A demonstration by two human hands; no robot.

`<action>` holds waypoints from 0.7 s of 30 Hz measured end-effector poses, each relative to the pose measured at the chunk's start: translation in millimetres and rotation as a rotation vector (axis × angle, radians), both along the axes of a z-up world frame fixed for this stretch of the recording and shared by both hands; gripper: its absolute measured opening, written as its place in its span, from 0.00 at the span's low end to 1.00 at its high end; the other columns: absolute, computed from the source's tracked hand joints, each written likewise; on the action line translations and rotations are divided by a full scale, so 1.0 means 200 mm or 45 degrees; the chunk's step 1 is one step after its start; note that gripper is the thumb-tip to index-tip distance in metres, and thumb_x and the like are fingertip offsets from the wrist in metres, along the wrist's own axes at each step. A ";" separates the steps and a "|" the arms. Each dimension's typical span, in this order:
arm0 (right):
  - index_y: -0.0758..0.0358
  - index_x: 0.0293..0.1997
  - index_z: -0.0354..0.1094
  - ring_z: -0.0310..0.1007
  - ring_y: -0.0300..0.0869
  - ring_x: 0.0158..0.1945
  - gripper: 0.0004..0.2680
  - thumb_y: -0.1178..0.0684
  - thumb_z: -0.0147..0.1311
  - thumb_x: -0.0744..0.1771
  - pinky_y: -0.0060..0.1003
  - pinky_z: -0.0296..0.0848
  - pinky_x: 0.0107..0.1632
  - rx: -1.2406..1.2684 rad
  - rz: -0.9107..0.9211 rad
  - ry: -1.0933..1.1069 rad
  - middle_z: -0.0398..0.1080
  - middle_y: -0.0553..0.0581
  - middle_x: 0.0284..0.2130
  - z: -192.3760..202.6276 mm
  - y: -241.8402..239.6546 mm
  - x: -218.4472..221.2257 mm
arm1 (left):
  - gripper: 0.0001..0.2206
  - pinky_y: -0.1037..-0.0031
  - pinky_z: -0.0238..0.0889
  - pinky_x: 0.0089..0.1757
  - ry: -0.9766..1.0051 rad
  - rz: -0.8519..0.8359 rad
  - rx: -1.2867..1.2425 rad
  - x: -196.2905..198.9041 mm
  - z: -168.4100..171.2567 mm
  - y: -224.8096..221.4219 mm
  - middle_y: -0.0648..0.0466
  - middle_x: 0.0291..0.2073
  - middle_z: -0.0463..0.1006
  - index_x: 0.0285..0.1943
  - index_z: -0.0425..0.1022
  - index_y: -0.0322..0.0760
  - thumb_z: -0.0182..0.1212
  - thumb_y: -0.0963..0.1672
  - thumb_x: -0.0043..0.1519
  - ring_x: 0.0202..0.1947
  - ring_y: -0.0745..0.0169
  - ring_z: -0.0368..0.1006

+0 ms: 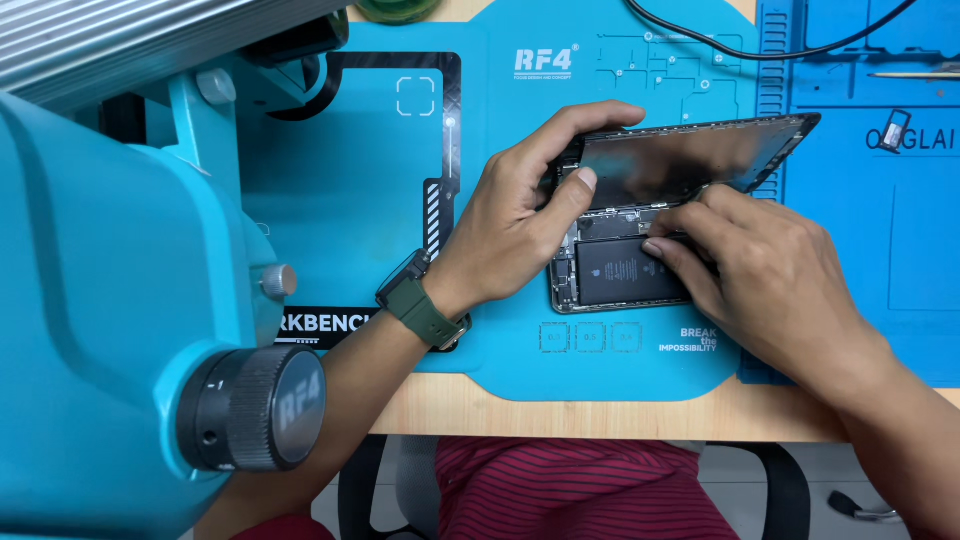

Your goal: The person works on a disassembled smartphone placed on a blue anti-static mat. They use a metal spudger to pry and disconnect internal components, then use a screwdriver to remove screws from the device's frame. The person handles the screen assembly and the phone's main body throughout the process.

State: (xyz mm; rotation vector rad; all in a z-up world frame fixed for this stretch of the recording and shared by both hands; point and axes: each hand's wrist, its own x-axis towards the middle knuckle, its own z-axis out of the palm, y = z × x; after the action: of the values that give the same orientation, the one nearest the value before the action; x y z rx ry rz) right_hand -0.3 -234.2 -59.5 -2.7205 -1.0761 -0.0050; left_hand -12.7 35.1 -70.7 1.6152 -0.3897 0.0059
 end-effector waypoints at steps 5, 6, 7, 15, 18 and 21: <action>0.56 0.51 0.75 0.77 0.55 0.39 0.06 0.48 0.63 0.73 0.50 0.74 0.42 0.090 0.011 -0.022 0.73 0.55 0.37 -0.01 0.04 -0.01 | 0.17 0.60 0.64 0.76 -0.004 0.004 0.029 -0.01 0.03 0.01 0.50 0.73 0.75 0.75 0.69 0.42 0.46 0.43 0.77 0.79 0.49 0.70; 0.57 0.52 0.76 0.78 0.56 0.40 0.07 0.48 0.64 0.72 0.49 0.74 0.44 0.131 0.006 -0.034 0.75 0.57 0.39 0.00 0.02 0.00 | 0.17 0.62 0.65 0.73 -0.023 -0.002 0.048 0.01 0.05 -0.01 0.49 0.71 0.76 0.74 0.70 0.41 0.46 0.45 0.77 0.76 0.49 0.72; 0.57 0.52 0.76 0.78 0.56 0.40 0.07 0.48 0.64 0.72 0.49 0.74 0.44 0.114 -0.040 -0.078 0.75 0.57 0.39 -0.03 0.06 -0.01 | 0.17 0.62 0.65 0.73 -0.066 -0.050 0.031 -0.01 0.07 0.01 0.49 0.71 0.76 0.74 0.70 0.41 0.46 0.45 0.77 0.76 0.49 0.72; 0.59 0.50 0.75 0.76 0.51 0.36 0.07 0.48 0.56 0.75 0.46 0.68 0.37 0.622 0.051 -0.291 0.74 0.55 0.36 -0.08 0.07 -0.01 | 0.21 0.79 0.65 0.53 0.228 0.435 0.219 -0.03 -0.02 -0.09 0.49 0.55 0.83 0.71 0.80 0.34 0.55 0.41 0.69 0.53 0.66 0.74; 0.59 0.50 0.76 0.75 0.49 0.35 0.06 0.50 0.57 0.76 0.45 0.65 0.35 0.765 -0.002 -0.333 0.75 0.55 0.34 -0.10 0.06 -0.01 | 0.27 0.66 0.61 0.48 0.567 0.312 0.251 0.08 -0.18 0.03 0.38 0.64 0.78 0.80 0.73 0.31 0.56 0.40 0.68 0.50 0.50 0.73; 0.56 0.49 0.75 0.73 0.48 0.33 0.07 0.49 0.53 0.77 0.45 0.64 0.34 0.838 -0.039 -0.370 0.73 0.52 0.32 -0.09 0.07 -0.01 | 0.33 0.68 0.53 0.34 0.463 0.199 0.337 0.26 -0.66 0.29 0.37 0.37 0.78 0.78 0.79 0.31 0.61 0.44 0.60 0.27 0.54 0.63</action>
State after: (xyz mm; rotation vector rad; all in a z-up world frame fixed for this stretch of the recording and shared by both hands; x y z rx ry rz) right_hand -2.7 -220.6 -76.6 -2.1683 -0.8904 -0.6549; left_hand 40.0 93.4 -202.6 1.8602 0.0193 -0.2258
